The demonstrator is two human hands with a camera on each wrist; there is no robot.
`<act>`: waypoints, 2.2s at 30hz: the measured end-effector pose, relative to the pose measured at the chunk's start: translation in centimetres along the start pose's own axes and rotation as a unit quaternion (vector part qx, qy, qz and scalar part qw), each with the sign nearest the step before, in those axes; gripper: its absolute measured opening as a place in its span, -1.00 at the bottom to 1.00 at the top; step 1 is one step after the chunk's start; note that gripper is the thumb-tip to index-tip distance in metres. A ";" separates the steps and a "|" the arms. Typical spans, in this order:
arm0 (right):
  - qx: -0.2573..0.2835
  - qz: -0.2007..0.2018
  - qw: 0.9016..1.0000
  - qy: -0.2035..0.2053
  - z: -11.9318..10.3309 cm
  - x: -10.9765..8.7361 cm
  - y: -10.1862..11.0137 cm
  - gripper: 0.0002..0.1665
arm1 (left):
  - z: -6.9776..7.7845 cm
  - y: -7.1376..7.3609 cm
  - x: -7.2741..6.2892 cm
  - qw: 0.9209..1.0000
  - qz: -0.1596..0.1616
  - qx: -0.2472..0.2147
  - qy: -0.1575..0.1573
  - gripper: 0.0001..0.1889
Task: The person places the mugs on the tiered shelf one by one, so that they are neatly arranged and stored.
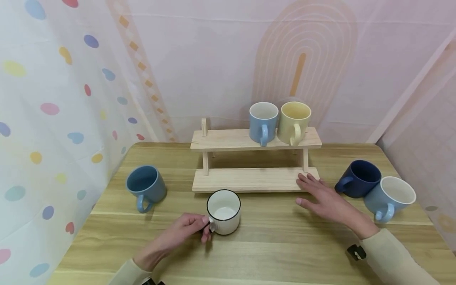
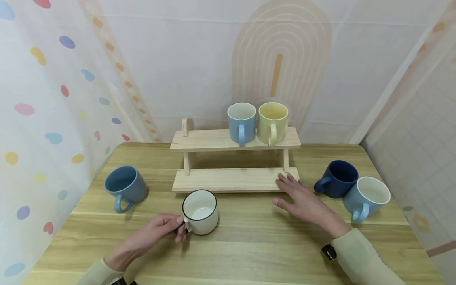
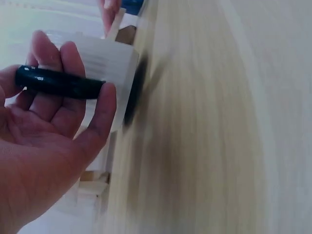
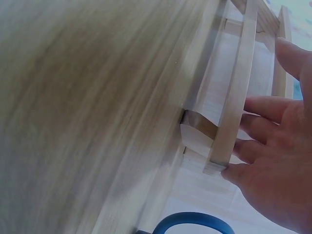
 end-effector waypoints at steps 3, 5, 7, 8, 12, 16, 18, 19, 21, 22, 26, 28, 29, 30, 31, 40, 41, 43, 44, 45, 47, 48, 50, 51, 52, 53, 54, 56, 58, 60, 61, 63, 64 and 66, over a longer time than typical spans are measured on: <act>-0.001 -0.001 1.000 -0.001 0.0 0.0 -0.1 -0.17 | 0.5 -0.2 0.1 1.000 0.009 0.011 -0.014 -0.58; -0.003 0.000 1.000 -0.001 0.0 0.0 -0.1 -0.16 | 0.9 -0.4 0.2 1.000 0.016 0.017 -0.020 -0.59; -0.006 0.002 1.000 0.000 0.0 0.0 0.0 -0.16 | 1.4 -0.5 0.4 0.999 0.024 0.024 -0.026 -0.60; -0.006 0.003 1.000 0.001 0.0 0.0 0.0 -0.16 | 1.6 -0.6 0.5 0.999 0.028 0.027 -0.028 -0.60; -0.013 0.008 1.000 0.005 -0.1 0.0 0.0 -0.15 | 2.9 -0.8 1.1 0.997 0.056 0.036 -0.040 -0.59; -0.016 0.011 1.000 0.005 0.0 0.0 0.0 -0.14 | 4.2 -0.7 1.9 0.994 0.086 0.043 -0.053 -0.59; -0.017 0.013 1.000 0.005 0.0 0.1 0.1 -0.14 | 4.9 -0.7 2.4 0.992 0.100 0.049 -0.058 -0.58; -0.017 0.014 1.000 0.005 0.0 0.1 0.1 -0.14 | 5.2 -0.7 2.6 0.991 0.106 0.053 -0.061 -0.57; -0.017 0.015 1.000 0.004 0.1 0.1 0.1 -0.13 | 5.9 -0.6 3.1 0.989 0.119 0.060 -0.068 -0.57; -0.016 0.016 1.000 0.004 0.1 0.1 0.1 -0.13 | 6.2 -0.5 3.3 0.987 0.126 0.063 -0.071 -0.57; -0.017 0.020 1.000 0.008 0.1 0.1 0.1 -0.14 | 7.1 0.0 4.3 0.983 0.154 0.069 -0.075 -0.58; -0.017 0.022 1.000 0.010 0.1 0.1 0.1 -0.14 | 7.4 0.2 4.7 0.981 0.168 0.070 -0.072 -0.57; -0.018 0.023 1.000 0.011 0.1 0.1 0.0 -0.15 | 7.6 0.4 4.9 0.980 0.174 0.070 -0.070 -0.57; -0.018 0.024 1.000 0.011 0.1 0.1 0.0 -0.15 | 7.8 0.4 5.1 0.979 0.180 0.072 -0.069 -0.57; -0.017 0.024 1.000 0.011 0.1 0.1 0.0 -0.15 | 8.0 0.5 5.3 0.978 0.185 0.072 -0.068 -0.57; -0.019 0.031 0.999 0.019 -0.1 0.1 0.1 -0.18 | 10.0 1.2 7.3 0.965 0.231 0.097 -0.077 -0.59; -0.019 0.032 0.999 0.020 -0.1 0.0 0.1 -0.18 | 10.2 1.3 7.6 0.963 0.237 0.101 -0.080 -0.59; -0.019 0.031 0.999 0.019 -0.1 0.0 0.1 -0.18 | 10.3 1.8 8.2 0.959 0.247 0.106 -0.087 -0.58; -0.019 0.031 0.999 0.021 -0.2 0.1 0.1 -0.18 | 10.4 2.0 8.5 0.957 0.253 0.106 -0.091 -0.58; -0.018 0.030 0.999 0.019 -0.1 0.1 0.1 -0.18 | 10.4 2.3 8.8 0.955 0.261 0.104 -0.091 -0.58; -0.017 0.027 0.999 0.015 0.0 0.1 0.0 -0.18 | 10.2 2.8 9.4 0.952 0.274 0.101 -0.090 -0.58; -0.017 0.025 0.999 0.015 0.0 0.2 0.0 -0.18 | 10.1 3.1 9.7 0.951 0.280 0.099 -0.092 -0.58; -0.018 0.025 0.999 0.014 0.1 0.2 -0.1 -0.18 | 10.1 3.5 10.3 0.947 0.290 0.096 -0.096 -0.58; -0.019 0.024 0.999 0.012 0.2 0.2 -0.1 -0.18 | 10.1 3.7 10.6 0.946 0.294 0.094 -0.099 -0.59; -0.020 0.024 0.999 0.011 0.2 0.3 -0.1 -0.18 | 10.1 3.9 10.8 0.945 0.297 0.093 -0.100 -0.58; -0.021 0.024 0.999 0.011 0.2 0.3 -0.1 -0.18 | 10.2 4.1 11.1 0.944 0.299 0.095 -0.101 -0.58; -0.021 0.024 0.999 0.011 0.2 0.3 -0.1 -0.18 | 10.2 4.3 11.4 0.943 0.302 0.095 -0.103 -0.59; -0.022 0.023 0.999 0.010 0.2 0.3 -0.1 -0.17 | 10.1 4.7 11.9 0.942 0.306 0.094 -0.101 -0.59; -0.021 0.024 0.999 0.010 0.2 0.3 -0.1 -0.17 | 10.0 5.1 12.5 0.940 0.312 0.095 -0.096 -0.59; -0.021 0.027 0.999 0.015 0.1 0.3 -0.1 -0.18 | 9.8 5.6 12.9 0.937 0.321 0.095 -0.095 -0.59; -0.021 0.029 0.999 0.017 0.0 0.2 0.0 -0.18 | 9.7 5.9 13.2 0.936 0.326 0.097 -0.093 -0.58; -0.021 0.032 0.999 0.021 -0.1 0.2 0.0 -0.19 | 9.5 6.3 13.6 0.932 0.336 0.101 -0.092 -0.58; -0.023 0.033 0.999 0.022 -0.1 0.2 0.0 -0.19 | 9.5 6.5 13.7 0.931 0.339 0.104 -0.090 -0.58; -0.025 0.032 0.999 0.022 -0.2 0.2 -0.1 -0.19 | 9.3 6.8 13.9 0.929 0.342 0.111 -0.086 -0.57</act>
Point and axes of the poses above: each hand's wrist, its own x-axis towards the middle knuckle, its own y-axis out of the back of the hand, z = x × y, the point moved 10 cm from there along x, towards the middle knuckle, and after that the axes turned 13 degrees about -y, right-handed, at the moved point
